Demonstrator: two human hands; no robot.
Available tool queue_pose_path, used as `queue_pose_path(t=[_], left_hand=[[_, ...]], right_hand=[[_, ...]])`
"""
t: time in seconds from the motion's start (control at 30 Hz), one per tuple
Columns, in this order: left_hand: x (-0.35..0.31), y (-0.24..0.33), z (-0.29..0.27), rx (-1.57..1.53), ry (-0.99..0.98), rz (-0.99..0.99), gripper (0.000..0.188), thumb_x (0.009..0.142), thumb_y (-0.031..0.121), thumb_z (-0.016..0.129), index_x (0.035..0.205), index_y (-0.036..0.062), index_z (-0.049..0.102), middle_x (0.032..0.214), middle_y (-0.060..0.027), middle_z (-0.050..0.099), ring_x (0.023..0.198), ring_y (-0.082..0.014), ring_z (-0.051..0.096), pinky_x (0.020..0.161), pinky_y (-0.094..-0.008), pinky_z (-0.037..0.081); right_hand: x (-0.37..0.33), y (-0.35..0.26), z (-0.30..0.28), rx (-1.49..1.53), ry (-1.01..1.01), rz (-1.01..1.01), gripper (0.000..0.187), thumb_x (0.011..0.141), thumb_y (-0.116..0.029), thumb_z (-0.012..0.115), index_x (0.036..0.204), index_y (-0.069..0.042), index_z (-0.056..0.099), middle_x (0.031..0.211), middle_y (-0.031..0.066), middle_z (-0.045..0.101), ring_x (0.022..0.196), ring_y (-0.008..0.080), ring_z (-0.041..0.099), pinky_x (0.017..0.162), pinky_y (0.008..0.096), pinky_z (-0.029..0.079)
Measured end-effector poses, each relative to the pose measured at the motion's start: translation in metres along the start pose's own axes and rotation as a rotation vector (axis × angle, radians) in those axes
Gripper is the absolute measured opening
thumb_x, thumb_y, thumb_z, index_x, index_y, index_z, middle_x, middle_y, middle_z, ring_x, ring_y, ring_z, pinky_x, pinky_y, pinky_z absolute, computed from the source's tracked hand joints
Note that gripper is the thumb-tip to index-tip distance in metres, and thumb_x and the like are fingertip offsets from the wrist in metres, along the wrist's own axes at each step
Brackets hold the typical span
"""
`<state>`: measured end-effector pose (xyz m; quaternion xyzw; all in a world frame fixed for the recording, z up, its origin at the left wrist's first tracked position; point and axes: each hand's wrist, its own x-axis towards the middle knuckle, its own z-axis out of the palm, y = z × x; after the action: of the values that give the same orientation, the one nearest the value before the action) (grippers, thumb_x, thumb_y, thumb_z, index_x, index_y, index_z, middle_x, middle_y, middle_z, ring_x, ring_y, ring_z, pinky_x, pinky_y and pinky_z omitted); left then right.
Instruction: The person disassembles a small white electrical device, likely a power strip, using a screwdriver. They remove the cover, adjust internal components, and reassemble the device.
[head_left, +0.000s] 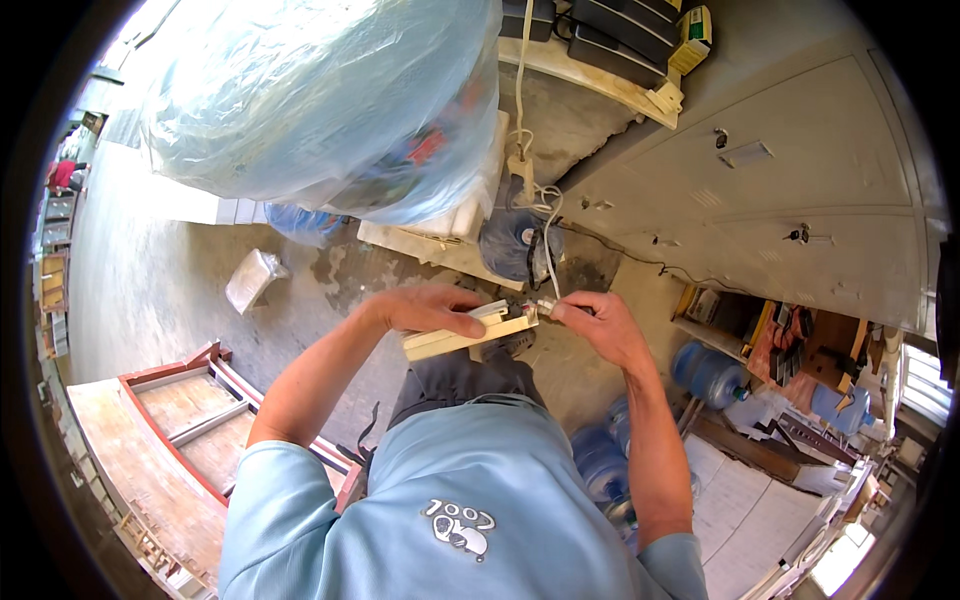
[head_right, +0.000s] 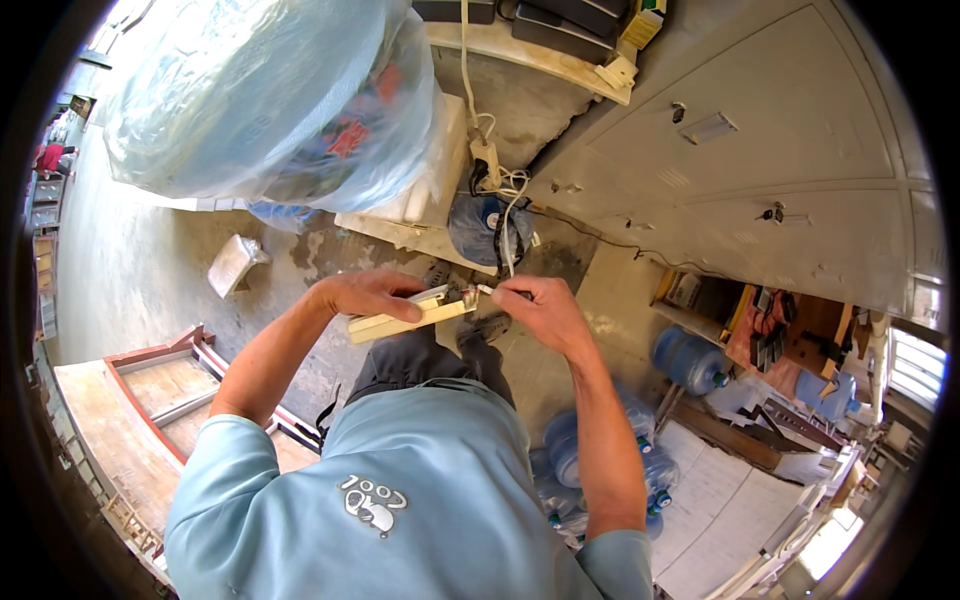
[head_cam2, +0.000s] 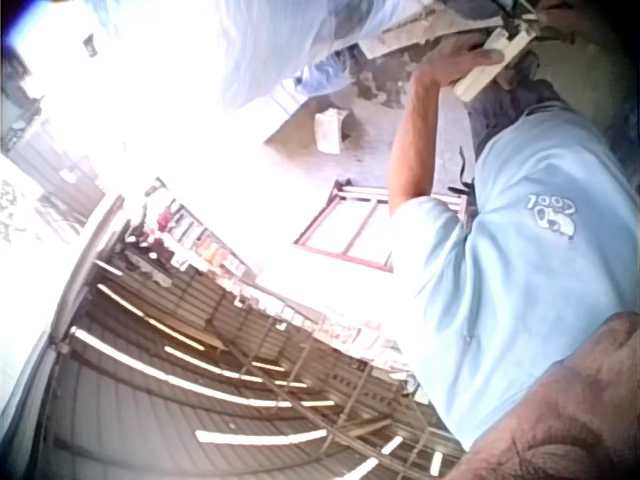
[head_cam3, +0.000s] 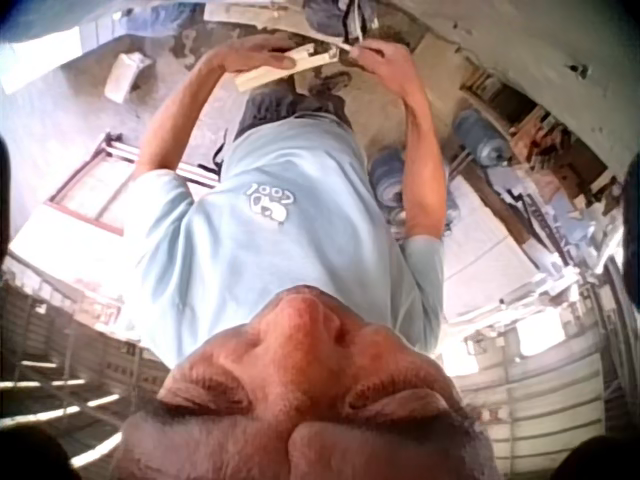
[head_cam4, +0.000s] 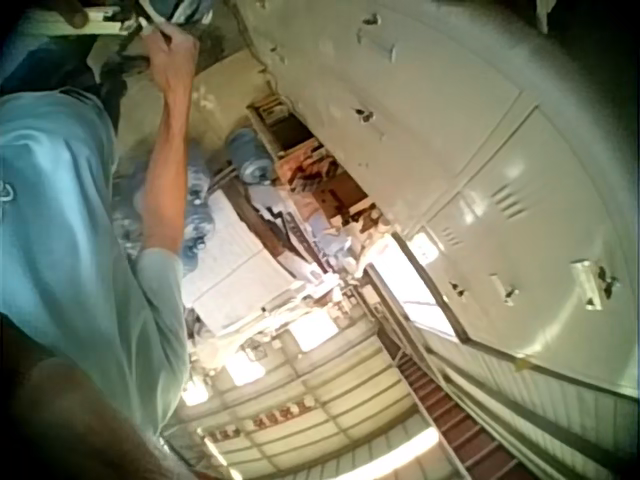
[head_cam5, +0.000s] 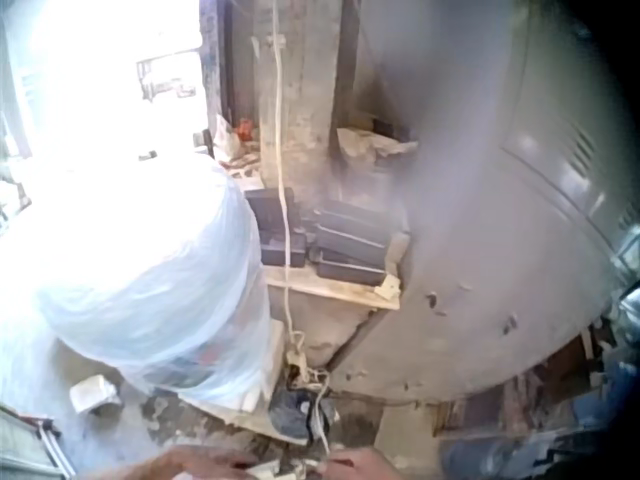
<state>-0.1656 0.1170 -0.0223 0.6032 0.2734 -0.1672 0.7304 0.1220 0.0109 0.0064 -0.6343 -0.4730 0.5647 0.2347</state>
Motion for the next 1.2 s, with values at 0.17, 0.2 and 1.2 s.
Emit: queue_pose_path(t=[0.17,0.2,1.2], left_hand=[[0.003,-0.004,-0.001,0.045,-0.006,0.031,0.078,0.085,0.060,0.064,0.140,0.0061,0.052,0.122,-0.0126,0.063,0.112,-0.0207,0.056,0.096,-0.0346,0.043],[0.003,-0.004,-0.001,0.027,-0.009,0.019,0.077,0.085,0.060,0.064,0.140,0.0063,0.052,0.122,-0.0126,0.063,0.112,-0.0208,0.056,0.096,-0.0346,0.043],[0.006,-0.002,0.050,0.470,0.586,0.163,0.063,0.075,0.044,0.075,0.115,-0.0019,0.057,0.102,-0.0232,0.063,0.098,-0.0401,0.061,0.084,-0.0462,0.048]], right_hand=[[-0.002,0.003,0.001,0.042,-0.004,0.018,0.026,0.088,-0.023,0.069,0.096,0.002,0.071,0.068,0.0030,0.062,0.064,0.0068,0.051,0.058,0.0273,0.044],[-0.002,0.002,0.001,0.039,-0.002,0.018,0.026,0.088,-0.023,0.069,0.096,0.002,0.071,0.069,0.0035,0.062,0.064,0.0071,0.052,0.058,0.0275,0.044],[-0.011,0.040,0.012,-0.048,0.515,-0.332,0.019,0.087,-0.014,0.069,0.102,-0.002,0.071,0.092,0.0069,0.069,0.080,0.0177,0.059,0.070,0.0303,0.048]])
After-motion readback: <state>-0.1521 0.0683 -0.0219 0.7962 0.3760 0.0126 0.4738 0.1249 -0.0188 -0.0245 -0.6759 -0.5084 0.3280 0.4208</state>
